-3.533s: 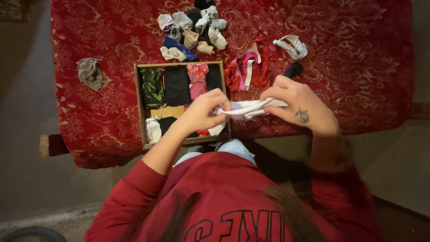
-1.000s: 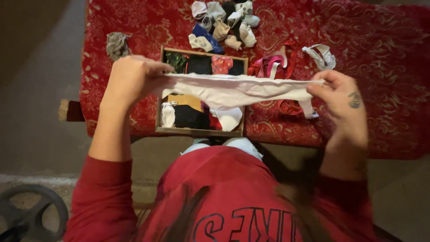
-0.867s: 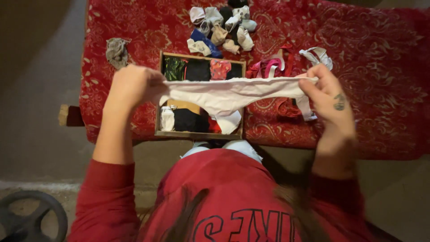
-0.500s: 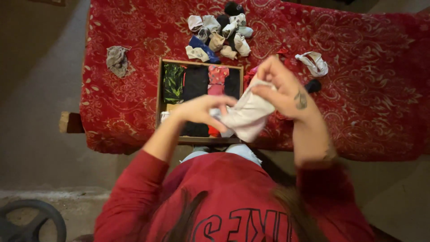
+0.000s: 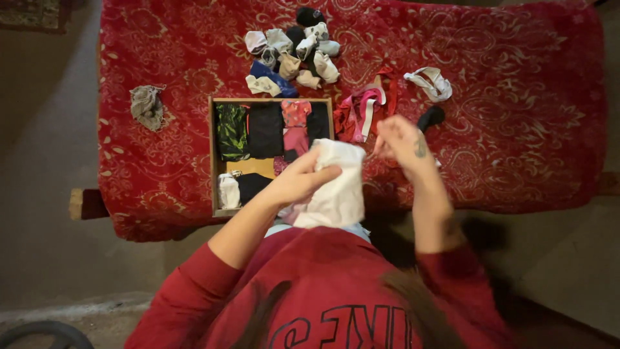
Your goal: Organizing and folding underwear and socks and placing them into a drawer.
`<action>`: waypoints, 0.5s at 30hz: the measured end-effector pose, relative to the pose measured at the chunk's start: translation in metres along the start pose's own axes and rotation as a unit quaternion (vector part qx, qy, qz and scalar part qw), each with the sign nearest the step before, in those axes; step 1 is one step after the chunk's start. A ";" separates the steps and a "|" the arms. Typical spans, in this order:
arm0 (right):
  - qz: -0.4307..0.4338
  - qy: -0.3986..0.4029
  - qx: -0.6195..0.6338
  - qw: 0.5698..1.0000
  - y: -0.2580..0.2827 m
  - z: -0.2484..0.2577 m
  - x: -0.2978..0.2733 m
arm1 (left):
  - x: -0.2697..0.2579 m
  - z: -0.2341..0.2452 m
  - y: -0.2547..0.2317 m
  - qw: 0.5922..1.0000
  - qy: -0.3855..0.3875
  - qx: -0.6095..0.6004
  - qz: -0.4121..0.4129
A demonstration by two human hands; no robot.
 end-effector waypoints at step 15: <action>-0.038 0.210 0.548 0.809 -0.017 -0.140 -0.053 | 0.004 0.015 0.010 0.987 -0.065 0.062 -0.136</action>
Point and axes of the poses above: each hand's wrist, its own x-axis towards the middle knuckle, its own z-axis out of the back of the hand, y = z × x, the point moved 7 cm from there along x, towards the middle knuckle, and after that the axes turned 2 degrees about y, right-handed, at the moved point
